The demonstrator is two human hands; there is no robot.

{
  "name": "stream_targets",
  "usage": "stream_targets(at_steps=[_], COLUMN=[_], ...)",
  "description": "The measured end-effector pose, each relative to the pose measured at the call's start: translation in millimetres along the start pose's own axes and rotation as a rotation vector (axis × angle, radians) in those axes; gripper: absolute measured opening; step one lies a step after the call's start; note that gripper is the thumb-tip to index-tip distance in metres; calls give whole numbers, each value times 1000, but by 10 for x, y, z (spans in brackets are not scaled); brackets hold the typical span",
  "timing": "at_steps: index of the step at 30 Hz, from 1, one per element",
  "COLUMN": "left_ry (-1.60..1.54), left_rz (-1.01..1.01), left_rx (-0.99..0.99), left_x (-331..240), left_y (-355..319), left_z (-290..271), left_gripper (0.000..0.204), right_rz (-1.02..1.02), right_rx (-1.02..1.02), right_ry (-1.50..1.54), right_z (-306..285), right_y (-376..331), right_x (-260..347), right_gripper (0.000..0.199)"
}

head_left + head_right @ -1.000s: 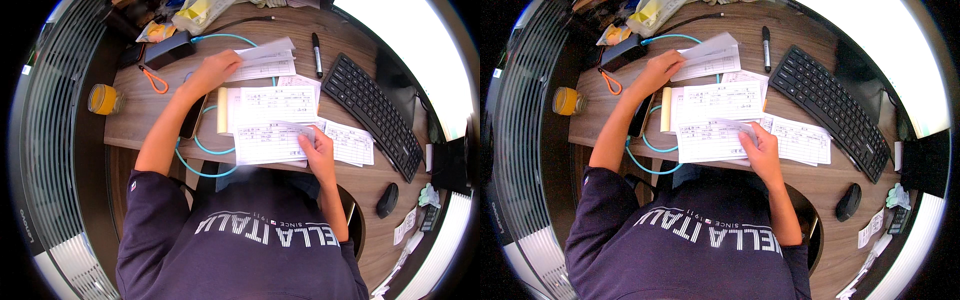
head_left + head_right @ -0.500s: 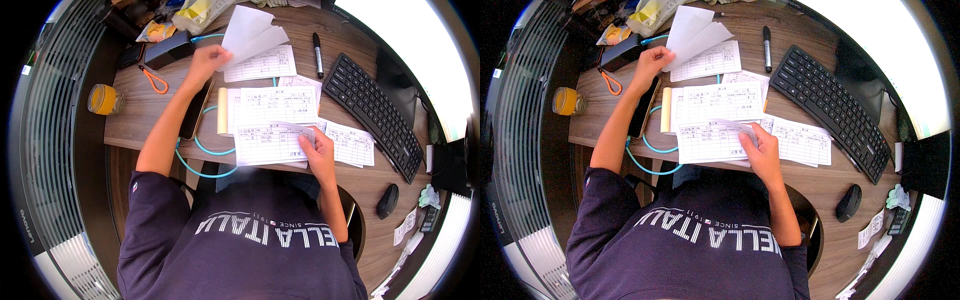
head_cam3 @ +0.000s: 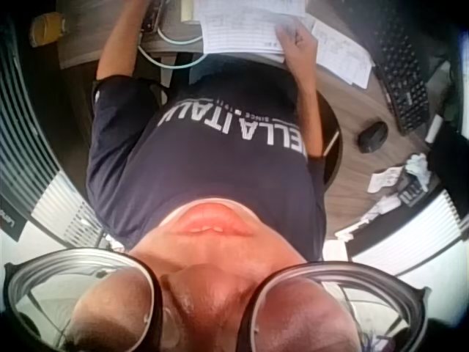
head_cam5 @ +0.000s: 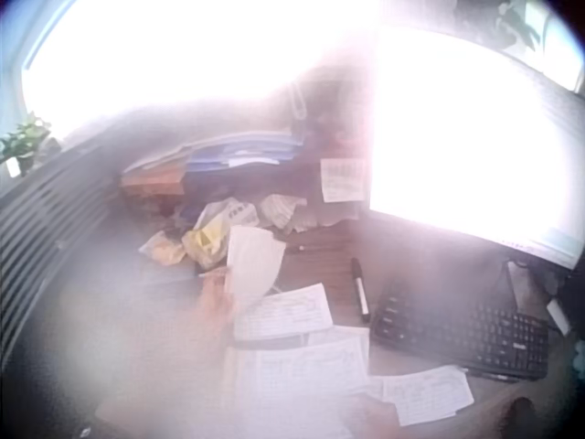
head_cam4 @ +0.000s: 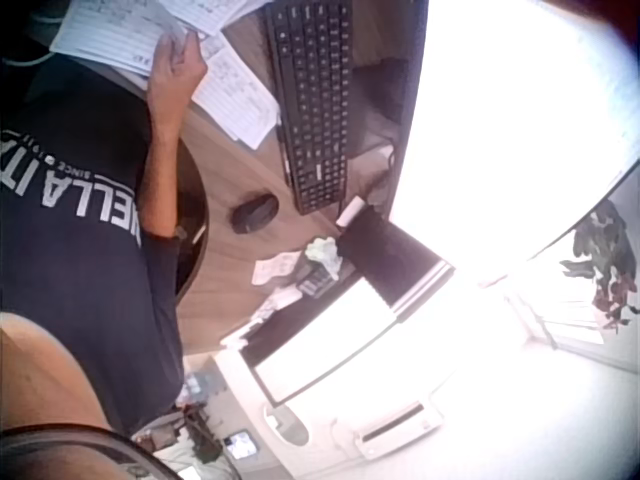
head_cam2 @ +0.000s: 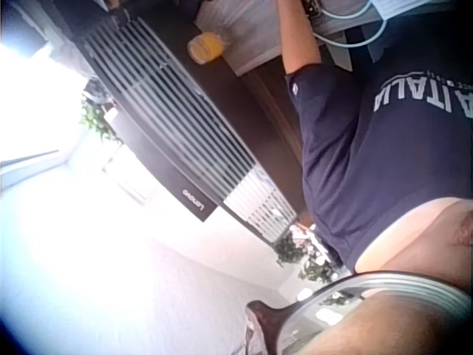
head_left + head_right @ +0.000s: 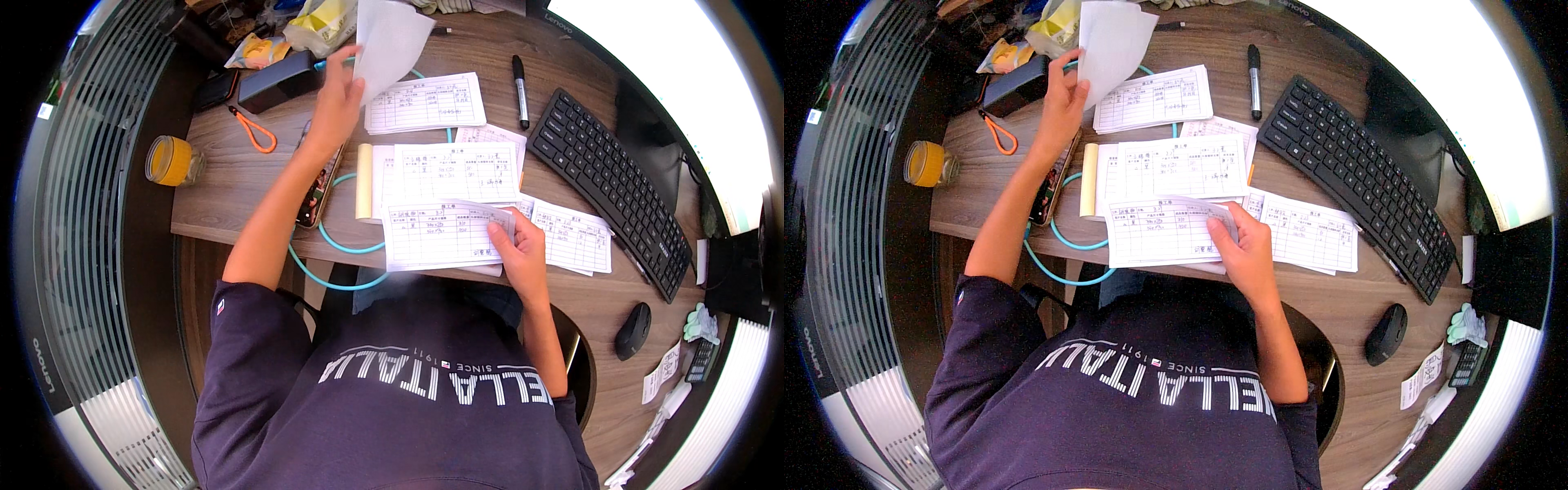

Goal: The person takes papers out of a blue folder on a shelf and spreads them on the desk. They pick up the papers by hand to look at them, organize them into different stacks, and finally put them back into the folder.

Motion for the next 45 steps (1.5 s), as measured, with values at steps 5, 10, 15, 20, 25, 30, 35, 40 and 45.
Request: stream_targets(at_steps=[5, 10, 15, 20, 25, 30, 35, 40, 45], left_ry=[364, 374, 437, 721, 746, 791, 784, 797, 714], left_rz=[428, 352, 331, 479, 476, 535, 548, 554, 517], left_rx=[-11, 44, 440, 691, 712, 695, 692, 659, 609], left_x=[-488, -548, -508, -406, -427, -449, -503, -500, -312], left_y=[46, 44, -99, -417, -426, -474, -476, -473, -329], left_z=[-65, -34, 316, 579, 582, 609, 596, 611, 572], left_gripper=[40, 39, 40, 46, 46, 40, 39, 42, 49], right_rz=[-5, -3, -9, -14, -5, 6, -2, -12, -64], right_rx=[-3, 5, -2, 0, -15, 11, 8, -1, -55], right_ry=[23, -3, -23, -23, -18, -16, -11, -18, -26], right_z=[15, 7, 2, 0, 2, 6, 4, 0, -34], right_y=[4, 0, 1, 2, 1, 5, 5, -8, 25], right_x=[21, 9, 30, 10, 23, 13, 4, 11, 0], right_gripper=[21, 20, 20, 20, 21, 21, 21, 22, 23])
Point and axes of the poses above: each hand's wrist, its own y-axis towards the middle knuckle, its own z-axis out of the palm, x = y × z, the point moved 8 cm from there along y, towards the middle knuckle, and after that the axes turned 4 degrees about y, right-handed, at the moved point
